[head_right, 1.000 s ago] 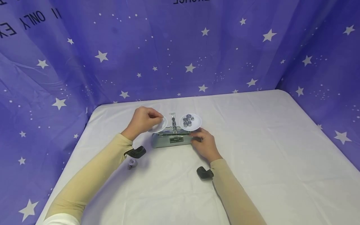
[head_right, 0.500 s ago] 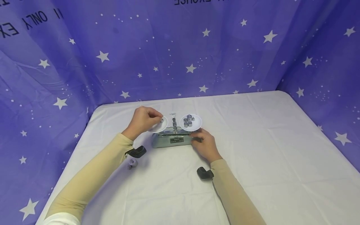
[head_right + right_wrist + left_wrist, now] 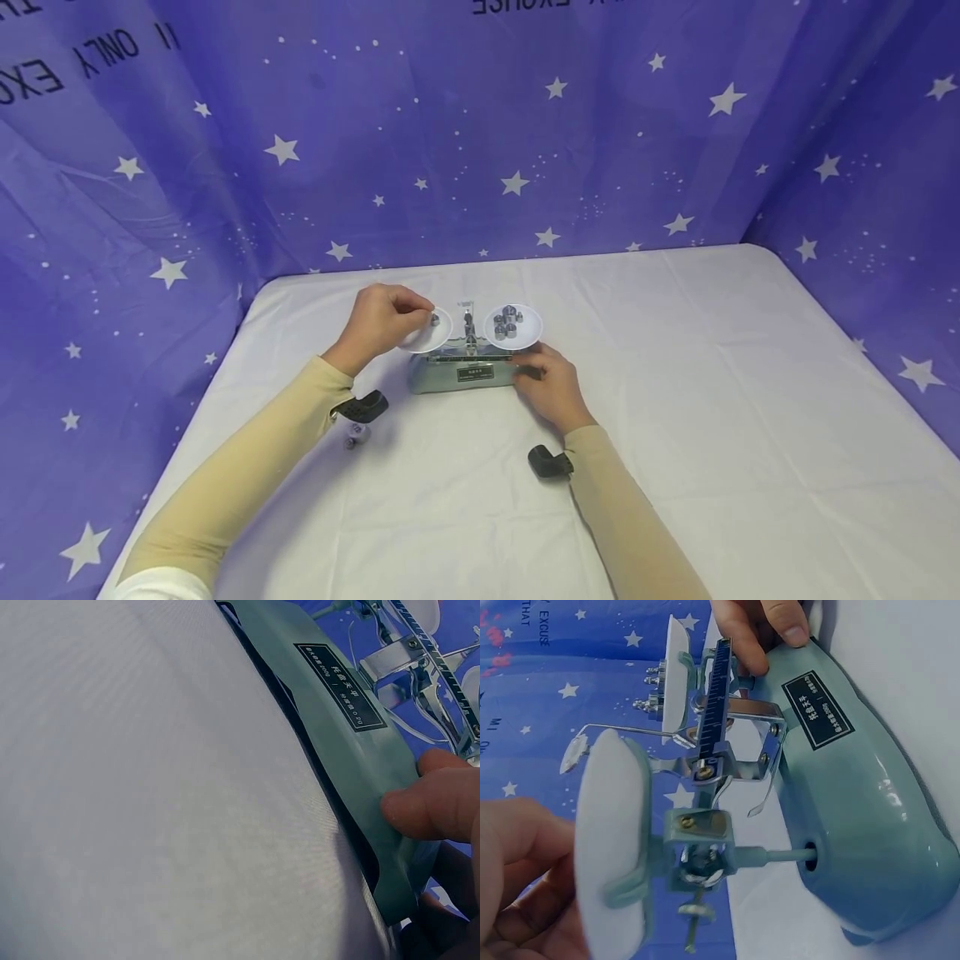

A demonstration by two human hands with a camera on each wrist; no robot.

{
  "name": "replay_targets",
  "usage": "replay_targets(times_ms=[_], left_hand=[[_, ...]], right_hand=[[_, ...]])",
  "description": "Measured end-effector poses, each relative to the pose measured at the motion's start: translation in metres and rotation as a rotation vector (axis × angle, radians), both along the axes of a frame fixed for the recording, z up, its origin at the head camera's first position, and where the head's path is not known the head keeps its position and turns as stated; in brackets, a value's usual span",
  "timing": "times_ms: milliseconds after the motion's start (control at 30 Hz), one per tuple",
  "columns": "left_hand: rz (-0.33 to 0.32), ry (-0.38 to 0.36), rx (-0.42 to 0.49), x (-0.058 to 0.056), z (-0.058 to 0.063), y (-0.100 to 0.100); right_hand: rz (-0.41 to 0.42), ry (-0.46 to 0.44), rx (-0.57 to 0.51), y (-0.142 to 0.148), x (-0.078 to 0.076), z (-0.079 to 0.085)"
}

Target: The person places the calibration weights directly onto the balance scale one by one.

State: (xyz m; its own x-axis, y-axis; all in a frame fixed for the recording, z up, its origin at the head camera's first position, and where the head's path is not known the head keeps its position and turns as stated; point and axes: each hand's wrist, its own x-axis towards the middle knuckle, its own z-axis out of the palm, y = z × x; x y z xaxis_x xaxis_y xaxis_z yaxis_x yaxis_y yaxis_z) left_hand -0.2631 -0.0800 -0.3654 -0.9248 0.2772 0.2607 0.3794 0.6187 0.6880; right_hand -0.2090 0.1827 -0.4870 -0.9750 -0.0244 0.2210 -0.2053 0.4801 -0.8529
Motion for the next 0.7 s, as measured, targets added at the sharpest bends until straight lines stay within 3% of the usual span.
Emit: replay_targets(times_ms=[267,500,700], left_hand=[[0.040,0.117,0.018,0.009,0.009,-0.033],[0.141,0.109,0.009,0.024,0.010,-0.076],[0.197,0.068,-0.018,0.044,-0.002,-0.108]], right_hand=[[-0.003,0.007,0.002,-0.001,0.000,-0.001],[0.000,0.006,0.006,-0.001,0.000,-0.002],[0.002,-0.001,0.009,-0.001,0.000,0.000]])
